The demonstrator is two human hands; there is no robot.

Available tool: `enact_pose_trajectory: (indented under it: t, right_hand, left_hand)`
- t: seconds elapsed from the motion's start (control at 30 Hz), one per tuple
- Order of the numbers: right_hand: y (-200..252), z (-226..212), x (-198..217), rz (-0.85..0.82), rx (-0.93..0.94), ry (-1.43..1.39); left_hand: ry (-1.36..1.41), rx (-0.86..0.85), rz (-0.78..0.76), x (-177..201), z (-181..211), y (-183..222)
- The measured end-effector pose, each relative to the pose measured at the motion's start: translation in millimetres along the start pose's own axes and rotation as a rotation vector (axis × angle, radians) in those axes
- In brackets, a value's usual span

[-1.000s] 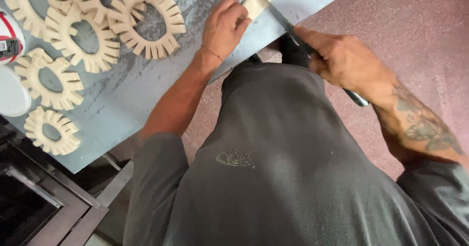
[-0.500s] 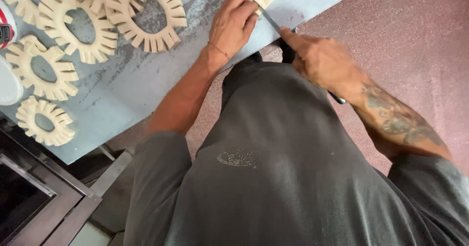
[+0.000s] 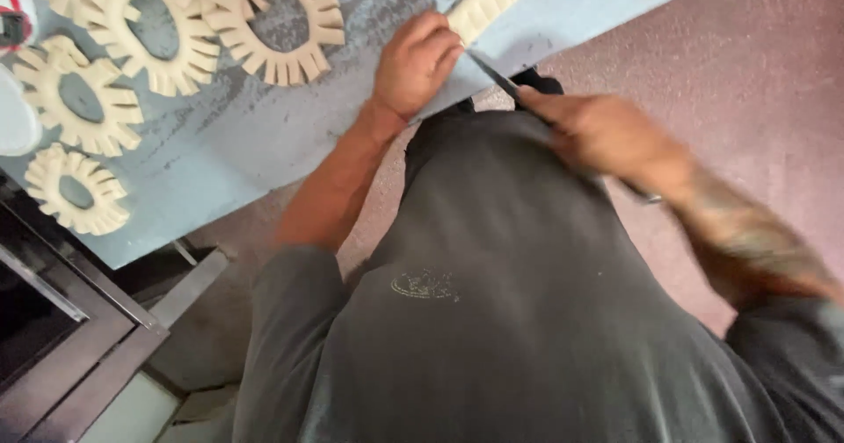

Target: Cutting strips of dough and shaping them into circular decorative pastries on a production table

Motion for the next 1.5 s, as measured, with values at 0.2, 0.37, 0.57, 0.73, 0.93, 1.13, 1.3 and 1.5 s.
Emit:
enact_pose_trajectory:
  t: [0.2, 0.37, 0.57, 0.73, 0.93, 1.13, 1.3, 1.5]
  right_hand:
    - [21.9, 251.4, 104.1, 0.433, 0.793, -0.523]
    - [-20.6, 377.3, 193.6, 0.915, 0.192, 0.088]
    - [-83.1, 222.4, 198.1, 0.467, 0.057, -0.097]
    - [-167.7, 163.3, 177.5, 0.015, 0.521, 0.387]
    - [-148.4, 66.0, 210.5, -0.528, -0.114, 0.141]
    - [-169.9, 76.3, 187.4, -0.488, 0.249, 0.396]
    - [-156.5, 98.9, 160.4, 0.083, 0.782, 0.330]
    - [-154.6, 154.1, 107.1, 0.059, 0.926, 0.419]
  left_hand:
    - [-0.082, 0.439, -0.076, -49.5, -20.6, 28.3]
    - [-0.040, 0.461, 0.051, -43.9, 33.1, -48.0]
    - [0.443, 0.815, -0.033, -23.0, 43.7, -56.9]
    - [0.125, 0.931, -0.329, -4.5, 40.0, -112.3]
    - [-0.015, 0.887, -1.012, 80.2, 82.8, -183.9]
    - [-0.715, 0.438, -0.880, 14.8, 46.8, -168.7]
    - [-0.683, 0.464, -0.664, 9.9, 65.7, -175.1]
    - [-0.571, 0.215, -0.321, -37.2, 73.3, -122.6]
Point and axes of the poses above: each hand's wrist, its own y-axis away from the middle knuckle, its own x-axis out of the back of the hand, z = x × y, the point moved 2 cm from there along -y, towards the middle knuckle, and after that the axes turned 13 degrees about -y, right-handed, at the moved point
